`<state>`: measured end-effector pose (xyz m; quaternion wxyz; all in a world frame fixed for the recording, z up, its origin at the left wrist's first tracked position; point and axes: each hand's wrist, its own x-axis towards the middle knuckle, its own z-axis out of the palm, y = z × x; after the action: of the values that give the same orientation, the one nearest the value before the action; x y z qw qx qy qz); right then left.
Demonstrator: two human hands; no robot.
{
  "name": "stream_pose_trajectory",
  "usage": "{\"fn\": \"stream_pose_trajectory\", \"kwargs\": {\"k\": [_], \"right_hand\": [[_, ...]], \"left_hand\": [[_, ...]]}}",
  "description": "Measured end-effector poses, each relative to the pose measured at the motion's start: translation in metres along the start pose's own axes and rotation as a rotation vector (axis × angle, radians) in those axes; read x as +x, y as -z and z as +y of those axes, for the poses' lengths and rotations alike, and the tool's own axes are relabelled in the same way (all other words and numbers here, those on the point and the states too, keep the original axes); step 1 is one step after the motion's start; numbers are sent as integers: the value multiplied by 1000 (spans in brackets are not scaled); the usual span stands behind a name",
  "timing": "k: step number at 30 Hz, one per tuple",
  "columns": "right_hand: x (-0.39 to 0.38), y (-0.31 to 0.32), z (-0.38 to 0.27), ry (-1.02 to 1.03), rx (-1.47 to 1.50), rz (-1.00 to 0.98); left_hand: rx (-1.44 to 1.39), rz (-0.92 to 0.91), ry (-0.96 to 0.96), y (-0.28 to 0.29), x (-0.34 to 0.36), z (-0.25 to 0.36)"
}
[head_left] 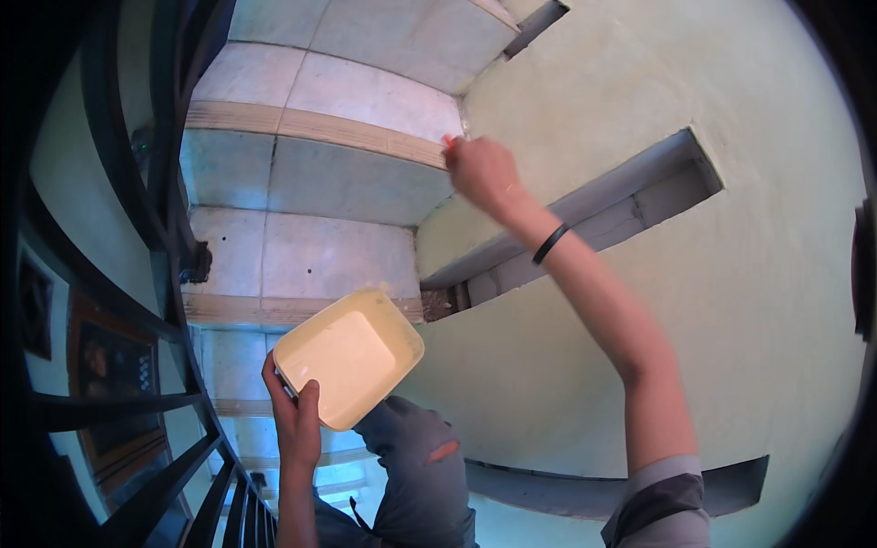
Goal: The person paints a stairwell wall by dipping a paintbrush into a paint container and applying paint onto the wall.
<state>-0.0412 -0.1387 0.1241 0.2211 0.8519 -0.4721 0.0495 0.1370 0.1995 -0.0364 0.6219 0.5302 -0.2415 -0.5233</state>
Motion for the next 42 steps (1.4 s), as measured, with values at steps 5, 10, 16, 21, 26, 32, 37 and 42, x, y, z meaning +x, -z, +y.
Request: {"fn": "stream_pose_trajectory", "kwargs": {"k": [5,10,16,21,26,32,37,42], "right_hand": [[78,98,130,-359,143,-30],[111,205,125,16,-555,337],[93,84,96,421,-530,247],[53,15,46,367,-346,67],[73,46,47,104,-114,119],[65,-3,111,-165,148,85],[85,34,81,-5,-78,144],[80,-12,99,-101,118,127]], "left_hand": [[-57,7,0,-13,6,4],[-34,-30,-33,-18,9,13],[-85,-25,-3,-16,10,10],[-62,7,1,-8,6,8],[-68,11,-12,-4,7,4],[-90,4,3,-7,10,9],[-45,38,12,2,10,8],[-38,33,-1,2,15,5]]}}
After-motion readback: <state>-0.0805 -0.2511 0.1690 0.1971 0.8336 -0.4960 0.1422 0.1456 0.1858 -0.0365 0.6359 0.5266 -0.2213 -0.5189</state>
